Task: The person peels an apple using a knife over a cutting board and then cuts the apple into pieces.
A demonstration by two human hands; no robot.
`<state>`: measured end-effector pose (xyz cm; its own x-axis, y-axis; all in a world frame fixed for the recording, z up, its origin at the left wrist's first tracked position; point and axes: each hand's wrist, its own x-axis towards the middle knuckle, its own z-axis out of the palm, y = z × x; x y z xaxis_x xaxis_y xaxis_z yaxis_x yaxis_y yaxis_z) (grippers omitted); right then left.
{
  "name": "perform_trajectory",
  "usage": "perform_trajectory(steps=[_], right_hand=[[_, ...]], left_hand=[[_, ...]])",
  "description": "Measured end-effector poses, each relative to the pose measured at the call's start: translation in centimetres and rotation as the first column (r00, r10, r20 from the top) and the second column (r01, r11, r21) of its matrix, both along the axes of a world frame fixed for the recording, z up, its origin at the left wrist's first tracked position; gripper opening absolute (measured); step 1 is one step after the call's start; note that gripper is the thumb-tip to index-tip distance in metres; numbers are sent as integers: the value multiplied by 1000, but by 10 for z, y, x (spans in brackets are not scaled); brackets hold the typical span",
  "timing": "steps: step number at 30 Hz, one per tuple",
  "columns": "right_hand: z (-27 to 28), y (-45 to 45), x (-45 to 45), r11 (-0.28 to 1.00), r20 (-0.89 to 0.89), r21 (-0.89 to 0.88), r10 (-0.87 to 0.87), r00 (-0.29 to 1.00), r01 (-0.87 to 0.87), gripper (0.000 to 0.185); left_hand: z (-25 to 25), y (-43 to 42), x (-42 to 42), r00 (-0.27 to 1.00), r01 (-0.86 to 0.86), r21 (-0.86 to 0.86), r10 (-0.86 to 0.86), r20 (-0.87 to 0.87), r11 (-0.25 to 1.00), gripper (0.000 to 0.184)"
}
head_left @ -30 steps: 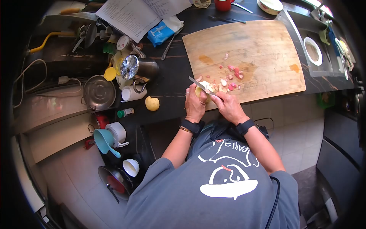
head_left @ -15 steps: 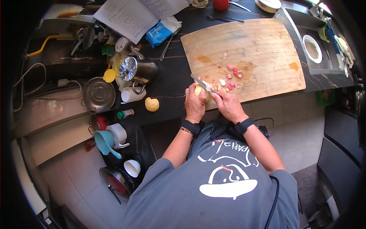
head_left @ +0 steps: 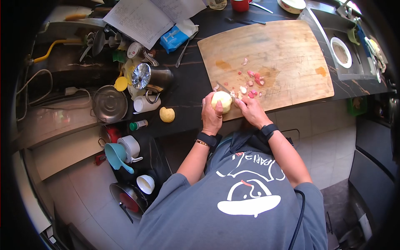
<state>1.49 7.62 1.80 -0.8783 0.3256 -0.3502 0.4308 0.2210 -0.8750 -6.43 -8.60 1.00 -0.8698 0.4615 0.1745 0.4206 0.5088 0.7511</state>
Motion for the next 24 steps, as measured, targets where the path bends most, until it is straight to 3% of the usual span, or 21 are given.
perform_trajectory(steps=[2,7,19,24], right_hand=[[11,-5,2,1000,-63,2,-5,998,5,34],[21,-14,7,1000,-187,1,-11,982,12,28],[9,-11,6,998,-97,-44,-44,994,40,31],[18,-17,7,1000,-180,-21,-11,984,7,28]], left_hand=[[-1,0,1,984,-84,51,75,159,995,53],[0,5,0,981,-115,48,105,165,992,50],[-3,8,3,981,-154,35,149,127,987,44],[0,9,2,978,-147,57,136,160,988,44]])
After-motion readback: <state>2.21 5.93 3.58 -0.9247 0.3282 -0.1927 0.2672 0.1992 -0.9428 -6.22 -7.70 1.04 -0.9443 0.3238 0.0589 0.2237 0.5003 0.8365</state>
